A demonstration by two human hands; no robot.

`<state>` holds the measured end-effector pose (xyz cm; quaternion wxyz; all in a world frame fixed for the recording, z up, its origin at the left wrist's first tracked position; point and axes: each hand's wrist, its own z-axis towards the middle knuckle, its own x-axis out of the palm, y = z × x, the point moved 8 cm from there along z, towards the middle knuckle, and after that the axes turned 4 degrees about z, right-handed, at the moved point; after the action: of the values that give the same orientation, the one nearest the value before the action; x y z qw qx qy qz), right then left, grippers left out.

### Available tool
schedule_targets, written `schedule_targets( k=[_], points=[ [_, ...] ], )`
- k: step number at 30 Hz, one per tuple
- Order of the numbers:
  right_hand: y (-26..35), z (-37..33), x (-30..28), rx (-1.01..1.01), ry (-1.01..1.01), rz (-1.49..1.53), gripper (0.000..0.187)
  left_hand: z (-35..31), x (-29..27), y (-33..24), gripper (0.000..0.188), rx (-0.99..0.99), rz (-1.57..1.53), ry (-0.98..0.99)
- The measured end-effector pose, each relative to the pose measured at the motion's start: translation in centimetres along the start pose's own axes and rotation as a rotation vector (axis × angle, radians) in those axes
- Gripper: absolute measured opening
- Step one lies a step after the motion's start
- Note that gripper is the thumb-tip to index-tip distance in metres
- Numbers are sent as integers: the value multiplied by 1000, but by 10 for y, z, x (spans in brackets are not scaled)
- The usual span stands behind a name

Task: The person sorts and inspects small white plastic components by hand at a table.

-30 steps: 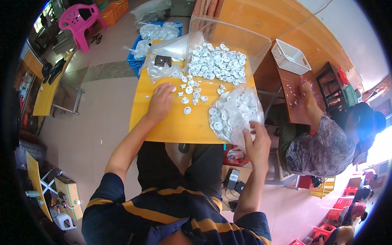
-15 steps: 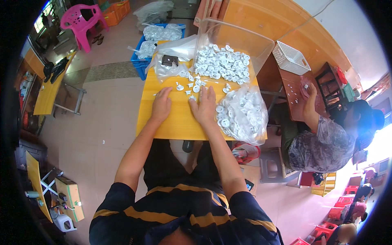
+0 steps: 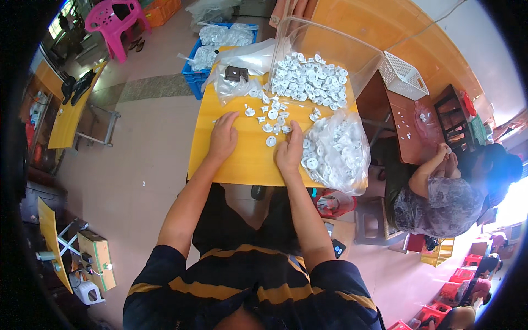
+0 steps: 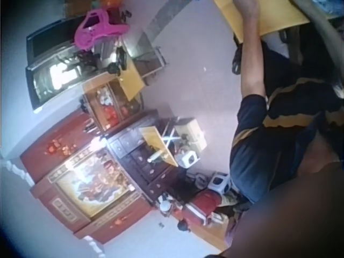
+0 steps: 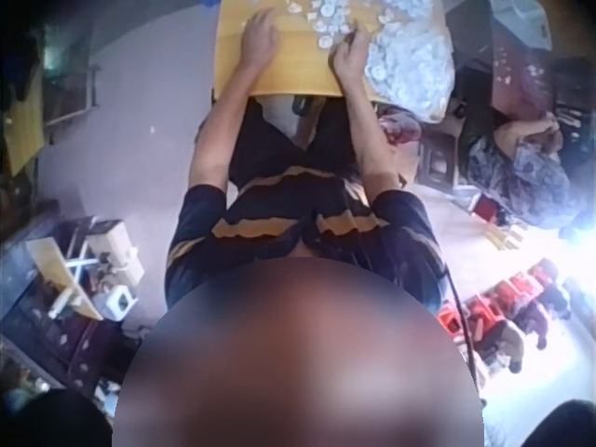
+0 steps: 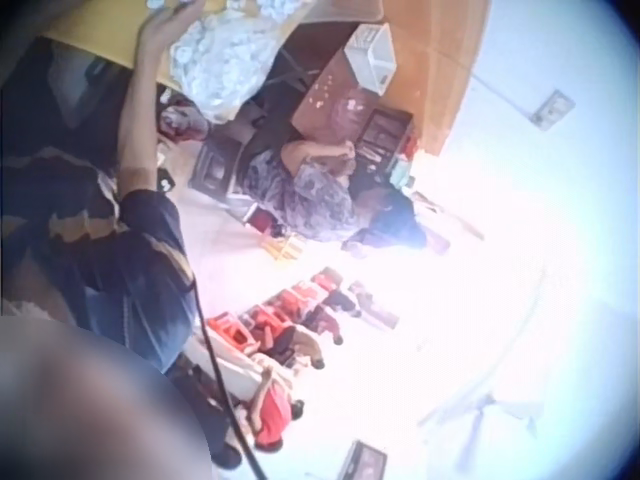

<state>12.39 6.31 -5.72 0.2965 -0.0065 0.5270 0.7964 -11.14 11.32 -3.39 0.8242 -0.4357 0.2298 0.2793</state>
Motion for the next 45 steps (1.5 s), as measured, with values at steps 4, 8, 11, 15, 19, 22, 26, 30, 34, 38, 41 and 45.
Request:
schedule_targets(
  k=[4,8,11,15,19,22,26,30,34,38,41,45],
  points=[
    [12,-1,10,-86,81,-192,64,-2,2,4,47,2,17,18],
    [13,-1,10,-33,123,-111,63,-2,4,4,49,13,45,20],
    [17,-1,11,3,123,-53,63,-3,2,5,50,8,49,17],
    [23,4,7,-226,7,-289,66,2,7,-4,50,37,51,28],
    [27,10,23,-178,146,-248,58,-3,2,4,49,31,70,26],
    [24,17,25,-247,217,-223,55,-1,6,3,49,35,75,31],
    [24,14,23,-260,211,-209,52,-2,8,6,48,30,72,29],
    [33,2,21,-236,261,-175,53,-4,7,6,47,34,84,24],
    [41,-4,18,-244,263,-160,59,-3,7,7,48,39,96,14],
    [45,3,21,-304,313,-135,69,-2,8,6,47,32,91,22],
    [48,5,32,-335,407,-163,71,-3,7,9,47,25,91,18],
    [42,8,38,-360,465,-119,76,-2,8,7,47,20,84,21]
  ],
)
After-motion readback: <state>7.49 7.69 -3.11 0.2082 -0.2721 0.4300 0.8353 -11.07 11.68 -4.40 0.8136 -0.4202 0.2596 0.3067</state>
